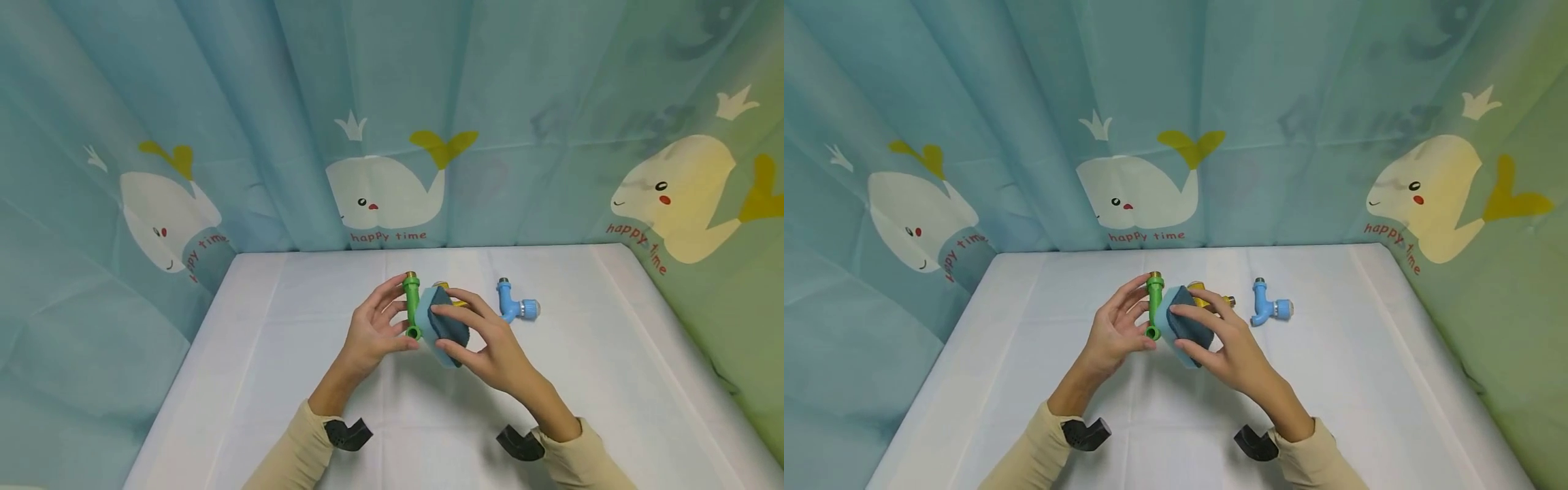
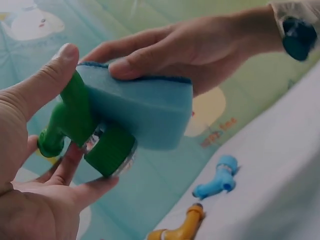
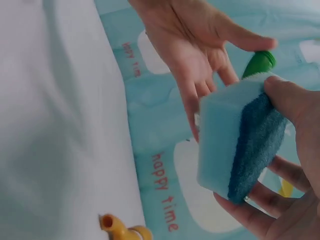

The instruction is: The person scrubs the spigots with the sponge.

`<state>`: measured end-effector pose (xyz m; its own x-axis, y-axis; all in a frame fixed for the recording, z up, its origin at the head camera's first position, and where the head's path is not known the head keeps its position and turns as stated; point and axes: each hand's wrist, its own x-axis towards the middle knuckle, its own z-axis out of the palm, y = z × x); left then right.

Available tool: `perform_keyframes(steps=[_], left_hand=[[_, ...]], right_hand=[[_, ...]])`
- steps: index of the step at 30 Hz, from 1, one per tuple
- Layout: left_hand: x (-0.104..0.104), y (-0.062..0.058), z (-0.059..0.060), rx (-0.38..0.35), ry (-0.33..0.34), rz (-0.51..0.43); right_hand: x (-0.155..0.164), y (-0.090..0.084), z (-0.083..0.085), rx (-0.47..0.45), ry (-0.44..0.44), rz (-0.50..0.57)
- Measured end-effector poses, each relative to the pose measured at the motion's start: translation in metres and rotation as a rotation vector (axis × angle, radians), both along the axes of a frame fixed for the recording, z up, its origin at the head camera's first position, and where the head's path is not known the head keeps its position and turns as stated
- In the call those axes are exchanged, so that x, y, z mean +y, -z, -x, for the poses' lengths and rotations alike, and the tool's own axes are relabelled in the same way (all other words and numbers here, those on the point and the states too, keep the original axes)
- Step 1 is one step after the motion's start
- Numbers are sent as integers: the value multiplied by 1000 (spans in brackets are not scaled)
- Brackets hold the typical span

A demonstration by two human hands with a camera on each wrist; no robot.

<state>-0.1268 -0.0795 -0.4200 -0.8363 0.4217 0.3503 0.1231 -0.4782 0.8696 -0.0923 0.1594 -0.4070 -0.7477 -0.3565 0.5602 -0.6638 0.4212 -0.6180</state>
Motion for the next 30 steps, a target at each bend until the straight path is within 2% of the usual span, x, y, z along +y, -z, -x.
perform_keyframes(steps=[3, 6, 9, 13, 17, 20, 23, 25, 27, 30], left_hand=[[0, 0, 0, -24, 19, -23], [-1, 1, -1, -32, 22, -31], [0, 3, -2, -28, 37, -30], [0, 3, -2, -4, 49, -12], [0, 3, -3, 49, 8, 51], [0, 4, -4, 101, -28, 134], [1, 5, -5, 148, -50, 198], [0, 5, -6, 157, -63, 211], [0, 6, -6, 155, -69, 210], [-1, 6, -7, 157, -74, 222]], right_hand=[[-1, 0, 0, -1, -7, -28], [1, 1, 2, 17, 23, -67], [3, -1, 3, 27, 36, -46], [1, -6, 3, 16, -17, -31], [1, -7, 6, -6, 27, -87], [1, -7, 7, -32, 50, -40], [-2, -8, 7, -74, 10, -10], [-4, -8, 8, -104, -7, -24], [-5, -7, 9, -112, 14, -48], [-5, -6, 11, -113, 50, -19]])
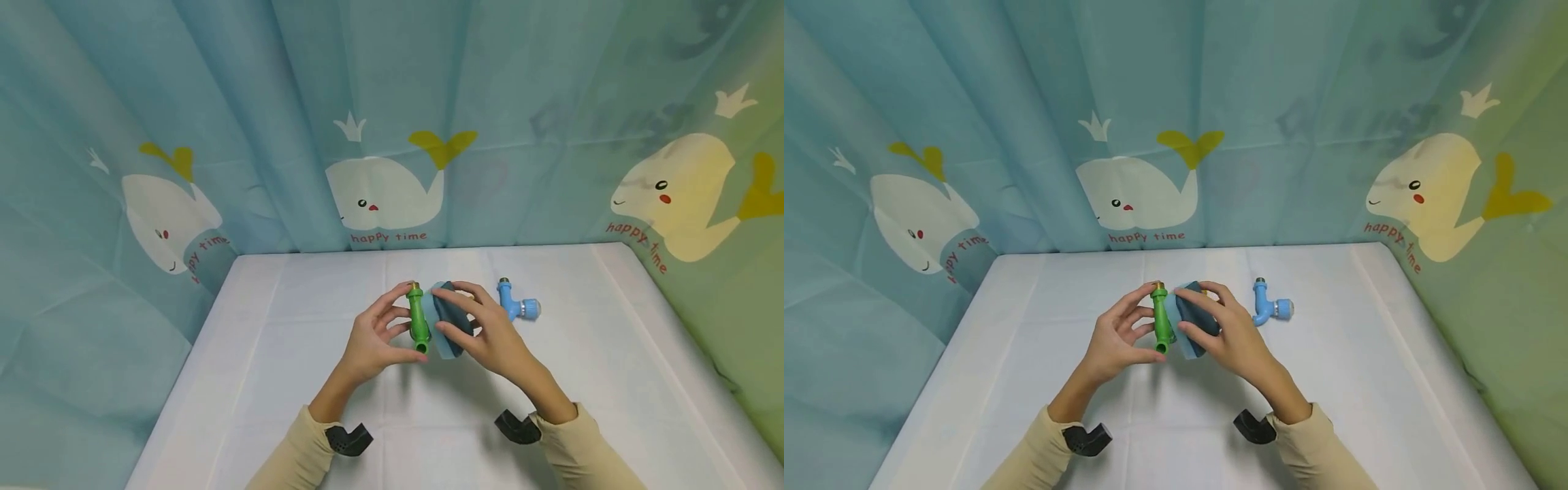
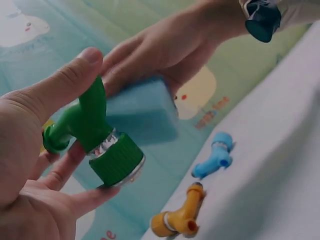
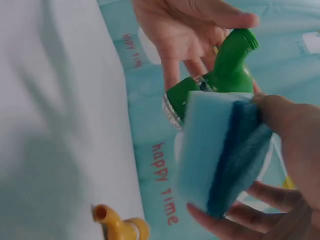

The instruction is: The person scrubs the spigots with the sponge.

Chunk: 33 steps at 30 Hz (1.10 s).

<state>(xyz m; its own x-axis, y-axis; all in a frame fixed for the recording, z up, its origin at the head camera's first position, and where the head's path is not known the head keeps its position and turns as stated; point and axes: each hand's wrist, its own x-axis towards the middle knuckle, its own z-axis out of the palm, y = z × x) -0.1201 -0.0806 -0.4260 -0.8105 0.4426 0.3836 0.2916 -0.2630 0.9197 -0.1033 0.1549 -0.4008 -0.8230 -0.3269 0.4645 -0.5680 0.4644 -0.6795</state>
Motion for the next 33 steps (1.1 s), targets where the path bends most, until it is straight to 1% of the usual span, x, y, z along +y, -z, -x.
perform_keyframes(steps=[3, 6, 10, 12, 15, 17, 20, 25, 27, 29, 31, 33], left_hand=[[-2, 0, -1, 15, 6, 18], [-3, -1, -3, 26, 27, 18], [-4, -2, -4, 32, 52, 7], [-5, -2, -4, 43, 64, 23], [-6, -2, -5, 73, 78, 61], [-8, -1, -5, 86, 87, 71], [-9, 1, -5, 84, 101, 65], [-10, 0, -6, 88, 134, 40], [-10, -2, -5, 87, 135, 32], [-10, -3, -4, 80, 122, 31], [-9, -4, -2, 80, 96, 40], [-9, -5, -1, 81, 79, 40]], right_hand=[[-3, -2, 3, -2, -11, 51], [-5, -2, 5, -16, -20, 67], [-3, -2, 7, -6, 36, 64], [-3, -3, 7, -1, 38, 67], [-1, -6, 7, -18, 1, 49], [1, -7, 8, -15, -3, 4], [5, -9, 9, -33, 5, -19], [4, -11, 6, -14, -11, -18], [4, -10, 7, 31, 10, -51], [4, -8, 7, 45, 18, -50], [4, -7, 5, 50, 11, -32], [1, -5, 1, 54, -24, -8]])
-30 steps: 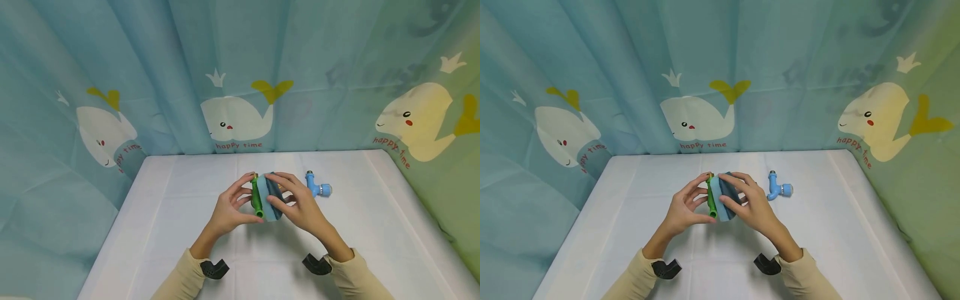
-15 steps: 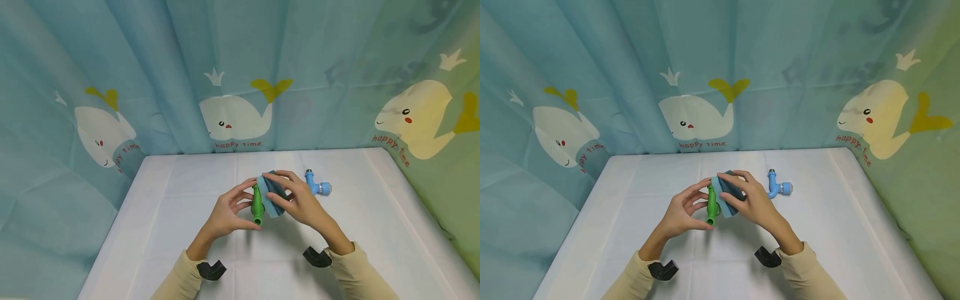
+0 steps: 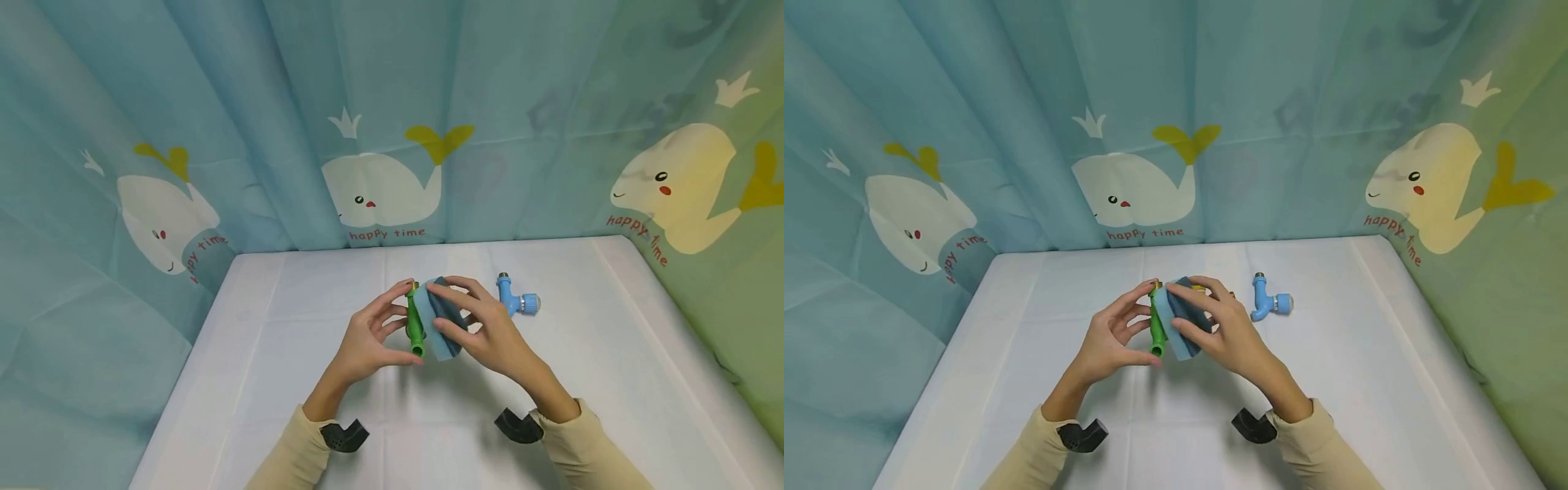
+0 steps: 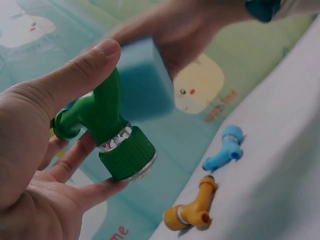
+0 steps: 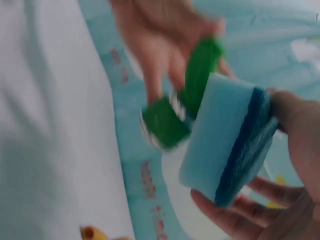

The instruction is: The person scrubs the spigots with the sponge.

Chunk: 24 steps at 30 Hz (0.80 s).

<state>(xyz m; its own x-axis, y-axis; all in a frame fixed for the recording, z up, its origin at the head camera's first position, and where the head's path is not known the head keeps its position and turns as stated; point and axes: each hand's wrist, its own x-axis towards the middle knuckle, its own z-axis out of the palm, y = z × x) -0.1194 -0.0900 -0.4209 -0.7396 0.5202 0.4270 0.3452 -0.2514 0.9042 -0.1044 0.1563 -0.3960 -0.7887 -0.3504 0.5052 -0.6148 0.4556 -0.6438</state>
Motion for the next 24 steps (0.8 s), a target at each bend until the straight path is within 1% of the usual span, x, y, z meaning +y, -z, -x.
perform_keyframes(steps=[3, 7, 10, 14, 16, 20, 22, 24], left_hand=[[-1, -2, 2, 13, -21, -16], [-2, -2, 3, 18, -36, -38], [-1, -2, 5, 21, -52, -26], [-2, -2, 5, 28, -73, -24], [-3, -2, 4, 18, -78, -39], [-3, -5, 5, 0, -79, -52], [-3, -6, 6, 0, -80, -57], [-2, -7, 6, 2, -79, -64]], right_hand=[[-4, 2, -4, 15, -54, -12], [-5, 5, -6, 59, -45, -44], [-4, 4, -8, 70, -69, -43], [-3, 3, -12, 61, -126, -71], [-2, 4, -13, 58, -114, -85], [0, 5, -12, 47, -112, -49], [0, 5, -13, 41, -138, -34], [0, 5, -13, 34, -162, -42]])
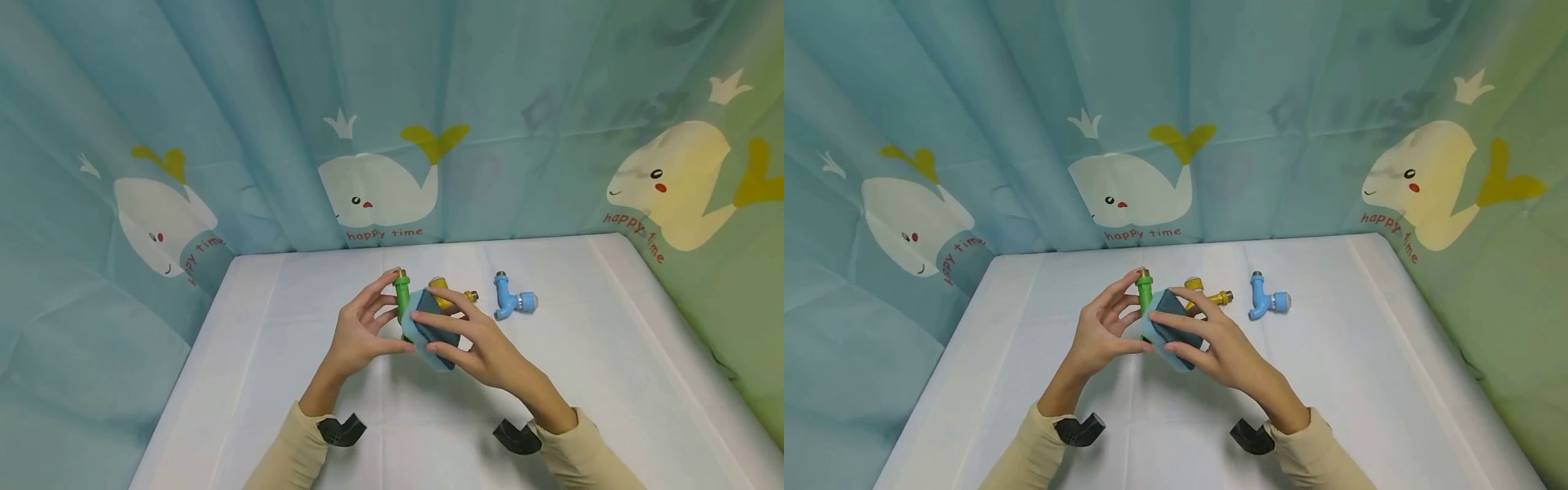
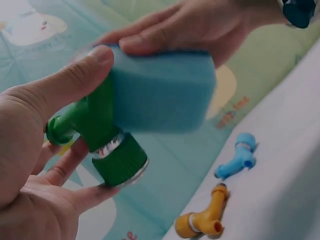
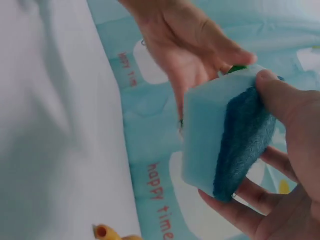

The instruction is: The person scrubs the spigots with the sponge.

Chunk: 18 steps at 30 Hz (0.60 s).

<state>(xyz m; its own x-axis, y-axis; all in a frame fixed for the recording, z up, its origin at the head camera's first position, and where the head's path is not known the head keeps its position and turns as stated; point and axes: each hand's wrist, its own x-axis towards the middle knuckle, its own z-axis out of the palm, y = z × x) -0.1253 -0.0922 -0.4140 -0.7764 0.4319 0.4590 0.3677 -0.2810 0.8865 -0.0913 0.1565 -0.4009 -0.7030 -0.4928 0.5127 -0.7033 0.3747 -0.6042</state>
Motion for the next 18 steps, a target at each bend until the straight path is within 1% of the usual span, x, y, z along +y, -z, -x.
perform_keyframes(steps=[3, 5, 7, 10, 12, 15, 18], left_hand=[[-1, -1, 0, -17, 15, -44], [-1, -1, -1, -35, 27, -72], [0, -2, 0, -45, 43, -100], [1, -3, -1, -52, 52, -127], [2, -3, -1, -61, 59, -149], [2, -2, -1, -80, 69, -177], [3, -1, -2, -89, 80, -183]], right_hand=[[1, 2, 1, 17, 32, -16], [1, 3, 2, 31, 58, 3], [0, 5, 2, 61, 67, 28], [-4, 7, 2, 89, 56, 54], [-5, 8, 2, 101, 85, 44], [-5, 9, 3, 79, 156, 56], [-6, 10, 4, 46, 185, 79]])
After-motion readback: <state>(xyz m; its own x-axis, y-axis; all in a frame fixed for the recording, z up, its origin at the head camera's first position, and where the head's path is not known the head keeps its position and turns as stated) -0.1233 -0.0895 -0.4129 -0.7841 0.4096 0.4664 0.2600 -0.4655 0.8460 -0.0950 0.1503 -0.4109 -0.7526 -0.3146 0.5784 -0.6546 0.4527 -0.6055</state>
